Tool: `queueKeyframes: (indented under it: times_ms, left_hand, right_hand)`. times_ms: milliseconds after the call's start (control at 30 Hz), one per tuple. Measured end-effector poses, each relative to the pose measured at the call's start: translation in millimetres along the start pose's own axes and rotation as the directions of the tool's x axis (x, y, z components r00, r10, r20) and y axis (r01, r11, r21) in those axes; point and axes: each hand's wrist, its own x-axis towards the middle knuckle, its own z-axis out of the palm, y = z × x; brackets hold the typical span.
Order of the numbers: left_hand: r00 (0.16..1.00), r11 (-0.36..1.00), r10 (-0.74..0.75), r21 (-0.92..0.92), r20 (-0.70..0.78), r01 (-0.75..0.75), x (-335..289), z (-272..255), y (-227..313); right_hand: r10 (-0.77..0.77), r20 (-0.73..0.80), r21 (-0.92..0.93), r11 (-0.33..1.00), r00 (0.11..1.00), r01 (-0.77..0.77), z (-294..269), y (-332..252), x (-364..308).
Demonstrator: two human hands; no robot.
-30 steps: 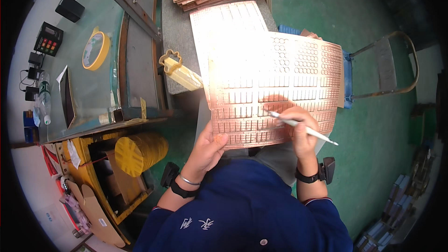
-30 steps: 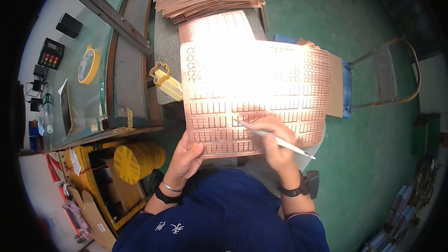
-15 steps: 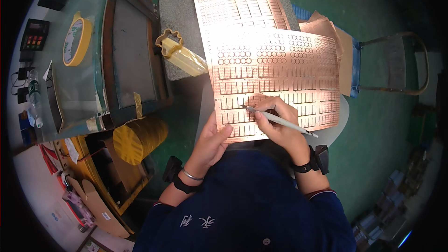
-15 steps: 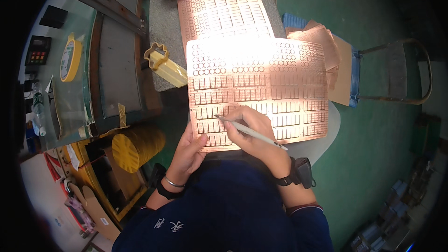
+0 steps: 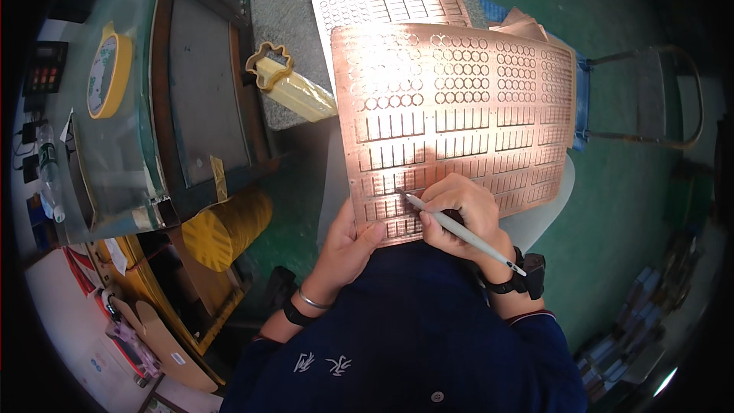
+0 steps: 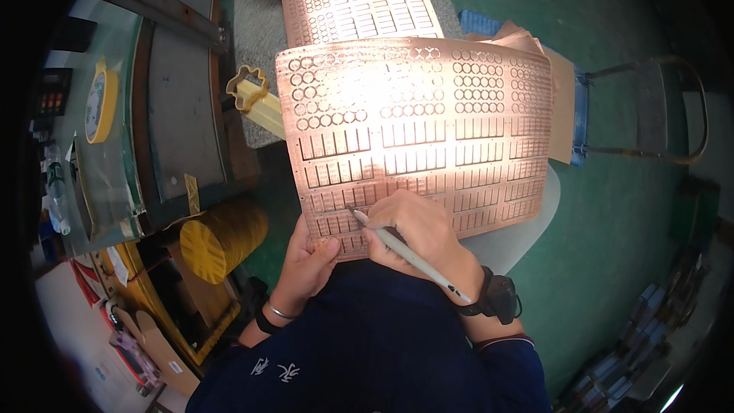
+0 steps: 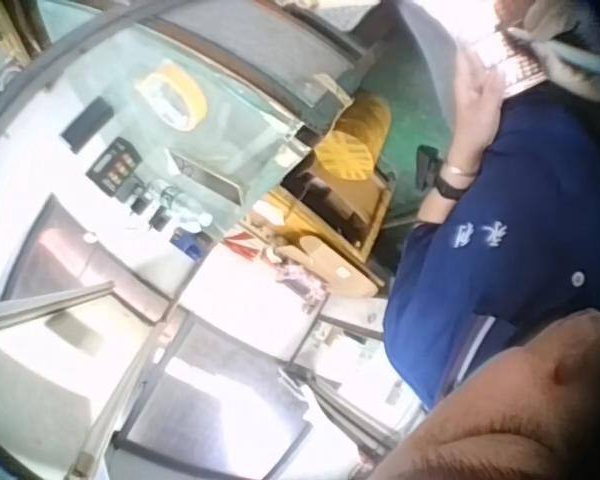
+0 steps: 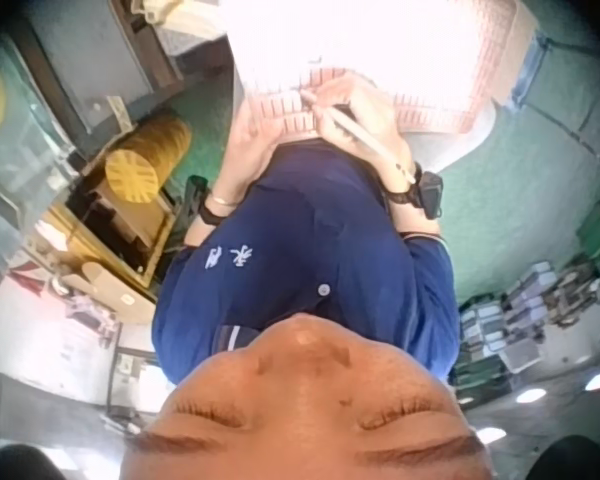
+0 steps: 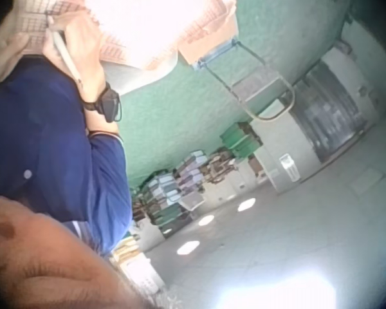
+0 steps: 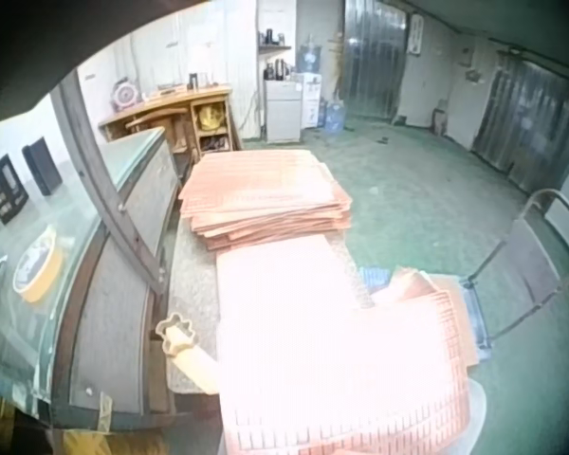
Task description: Inspecting and sorting copper-colored metal sheets with grid patterns on a workstation.
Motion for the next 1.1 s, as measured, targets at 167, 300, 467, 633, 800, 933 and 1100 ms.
queueKeyframes:
  times_ms: [167,300,467,633,800,933,1100]
  left_hand:
    - [0.999,0.999,0.035,0.031,0.002,-0.035,-3,5,2]
    - [0.999,0.998,0.038,0.052,0.017,-0.039,-5,6,2]
    - [0.998,0.995,0.068,0.065,0.019,-0.069,-6,7,0]
    - [0.999,0.996,0.036,0.075,0.025,-0.038,-8,4,0]
    - [0.999,0.995,0.019,0.096,0.038,-0.023,-7,2,0]
    - [0.999,0.996,0.018,0.088,0.045,-0.022,-7,1,-1]
    - [0.999,0.997,0.009,0.071,0.050,-0.012,-7,3,1]
  right_hand:
    - [-0.097,0.013,-0.072,0.993,0.995,0.097,-3,-5,-1]
    - [-0.109,0.006,-0.112,0.988,0.994,0.109,-5,-13,-2]
    - [-0.099,0.029,-0.080,0.992,0.995,0.101,-7,-16,-1]
    - [-0.110,0.012,-0.087,0.990,0.994,0.110,-8,-15,4]
    - [-0.096,0.019,-0.089,0.991,0.995,0.098,-8,-11,6]
    - [-0.142,0.014,-0.074,0.987,0.990,0.143,-9,-7,3]
    - [-0.157,0.043,-0.087,0.983,0.987,0.160,-10,-10,2]
